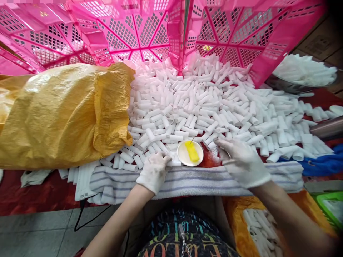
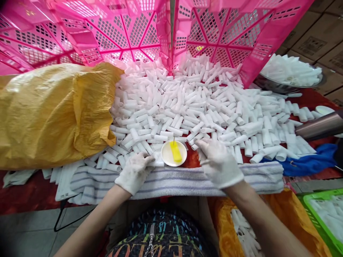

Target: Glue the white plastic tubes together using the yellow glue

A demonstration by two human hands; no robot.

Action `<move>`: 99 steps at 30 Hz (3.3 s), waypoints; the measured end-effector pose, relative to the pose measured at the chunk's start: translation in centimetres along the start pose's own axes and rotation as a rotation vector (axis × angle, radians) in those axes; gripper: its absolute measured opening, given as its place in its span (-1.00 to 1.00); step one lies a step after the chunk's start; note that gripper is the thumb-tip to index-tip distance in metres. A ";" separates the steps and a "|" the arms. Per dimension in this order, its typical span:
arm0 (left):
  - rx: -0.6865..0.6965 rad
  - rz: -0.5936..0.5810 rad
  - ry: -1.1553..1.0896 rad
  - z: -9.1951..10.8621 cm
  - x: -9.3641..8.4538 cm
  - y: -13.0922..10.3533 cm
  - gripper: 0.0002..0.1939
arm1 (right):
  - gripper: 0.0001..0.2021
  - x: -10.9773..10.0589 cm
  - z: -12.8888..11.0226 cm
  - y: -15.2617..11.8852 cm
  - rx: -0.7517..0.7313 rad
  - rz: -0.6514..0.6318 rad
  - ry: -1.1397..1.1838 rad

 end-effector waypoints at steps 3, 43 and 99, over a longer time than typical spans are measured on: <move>-0.061 0.141 -0.189 0.8 -0.9 -1.3 -0.80 | -0.59 1.9 -4.3 -2.9 0.034 0.114 0.477; -0.087 0.383 -0.368 -0.1 1.1 1.1 -0.76 | -0.78 7.5 2.3 -0.5 0.056 0.211 0.624; 0.101 -0.044 -0.682 9.8 -0.4 0.3 -0.65 | -0.73 -0.7 -1.5 -8.1 0.287 0.254 0.230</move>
Point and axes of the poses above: each hand's wrist, its own y-axis towards the middle knuckle, its own x-axis out of the palm, z = x × y, the point moved 1 cm from there along y, towards the middle knuckle, and after that the axes turned 8 degrees about -x, right-handed, at the moved point
